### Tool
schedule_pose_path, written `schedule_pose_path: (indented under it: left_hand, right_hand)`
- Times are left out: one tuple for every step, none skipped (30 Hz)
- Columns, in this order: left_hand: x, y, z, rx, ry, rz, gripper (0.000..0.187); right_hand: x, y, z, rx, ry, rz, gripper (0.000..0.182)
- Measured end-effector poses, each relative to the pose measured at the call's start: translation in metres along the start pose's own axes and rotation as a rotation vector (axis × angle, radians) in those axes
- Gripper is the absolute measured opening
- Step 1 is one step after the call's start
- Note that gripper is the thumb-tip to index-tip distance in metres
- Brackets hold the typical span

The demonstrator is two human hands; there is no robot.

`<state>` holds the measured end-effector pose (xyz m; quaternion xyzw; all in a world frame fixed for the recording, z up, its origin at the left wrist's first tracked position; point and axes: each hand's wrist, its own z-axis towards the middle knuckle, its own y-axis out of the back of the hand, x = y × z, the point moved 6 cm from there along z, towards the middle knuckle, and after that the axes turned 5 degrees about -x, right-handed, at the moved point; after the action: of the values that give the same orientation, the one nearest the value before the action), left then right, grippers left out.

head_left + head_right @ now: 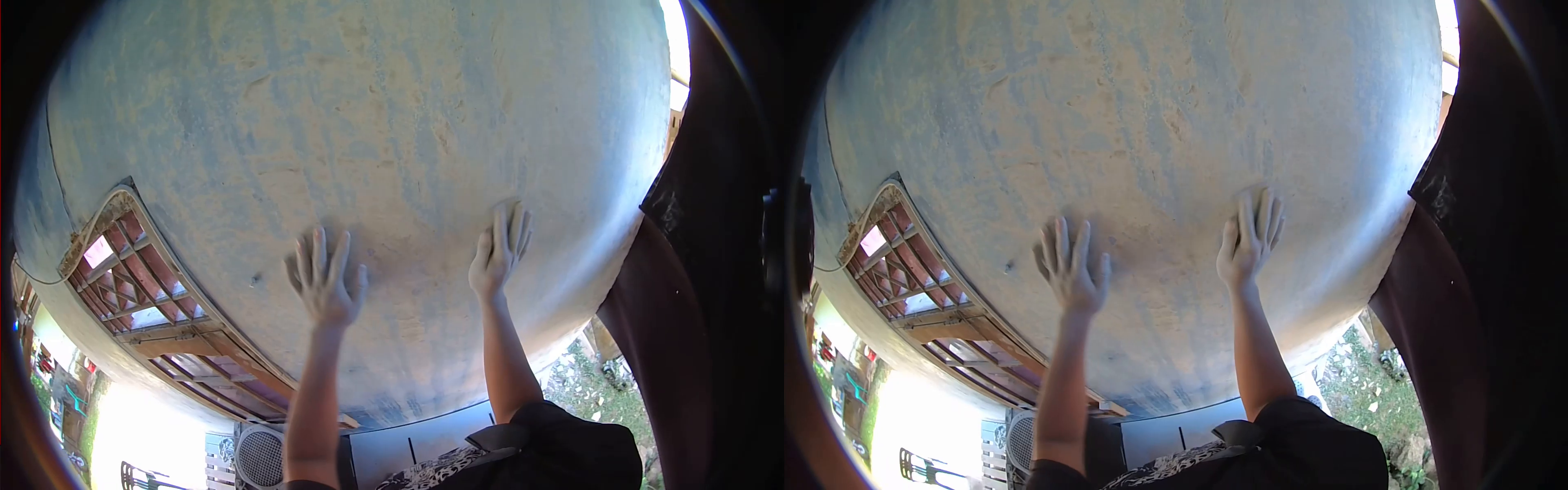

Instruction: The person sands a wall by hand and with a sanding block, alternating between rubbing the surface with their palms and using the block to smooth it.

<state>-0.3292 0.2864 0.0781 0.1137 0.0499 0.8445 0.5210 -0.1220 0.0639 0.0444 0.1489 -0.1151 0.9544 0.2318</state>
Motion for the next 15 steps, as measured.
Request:
schedule_pose_path:
  left_hand:
    - [0.006,0.009,0.023,0.003,-0.073,0.006,0.061]
    - [0.013,0.015,0.049,0.001,-0.07,0.002,0.061]
    - [0.017,0.021,0.075,0.0,-0.106,0.005,0.06]
    - [0.016,0.027,0.091,-0.001,-0.142,0.009,0.06]
    - [0.013,0.032,0.099,-0.003,-0.143,0.008,0.06]
    - [0.009,0.034,0.107,-0.002,-0.11,0.05,0.059]
    - [0.007,0.032,0.111,-0.001,-0.077,0.09,0.059]
    - [0.008,0.029,0.109,-0.005,-0.075,0.086,0.059]
    - [0.012,0.029,0.102,-0.039,-0.089,0.078,0.06]
    - [0.015,0.03,0.098,-0.067,-0.111,0.068,0.06]
    - [0.016,0.028,0.097,-0.06,-0.119,0.06,0.06]
    - [0.016,0.029,0.096,-0.067,-0.127,0.062,0.061]
    - [0.017,0.03,0.095,-0.08,-0.129,0.069,0.062]
    - [0.017,0.03,0.094,-0.08,-0.121,0.072,0.062]
    - [0.016,0.03,0.094,-0.069,-0.119,0.08,0.061]
  right_hand:
    - [0.003,-0.001,0.025,-0.084,-0.095,-0.001,0.04]
    - [0.008,-0.003,0.046,-0.171,-0.192,-0.001,0.039]
    - [0.018,-0.01,0.062,-0.171,-0.19,-0.002,0.039]
    - [0.036,-0.02,0.077,-0.152,-0.112,-0.013,0.037]
    - [0.055,-0.026,0.086,-0.134,-0.034,-0.025,0.035]
    - [0.079,-0.032,0.087,-0.063,0.038,-0.033,0.034]
    - [0.098,-0.036,0.083,0.008,0.111,-0.043,0.034]
    - [0.104,-0.035,0.074,0.006,0.115,-0.046,0.034]
    - [0.114,-0.033,0.059,0.068,0.192,0.026,0.037]
    - [0.122,-0.029,0.044,0.132,0.259,0.095,0.039]
    - [0.118,-0.025,0.029,0.133,0.249,0.086,0.039]
    - [0.107,-0.023,0.014,0.125,0.226,0.101,0.041]
    - [0.1,-0.022,0.01,0.117,0.21,0.121,0.043]
    - [0.094,-0.022,0.006,0.122,0.215,0.125,0.043]
    - [0.094,-0.019,0.006,0.125,0.218,0.108,0.044]
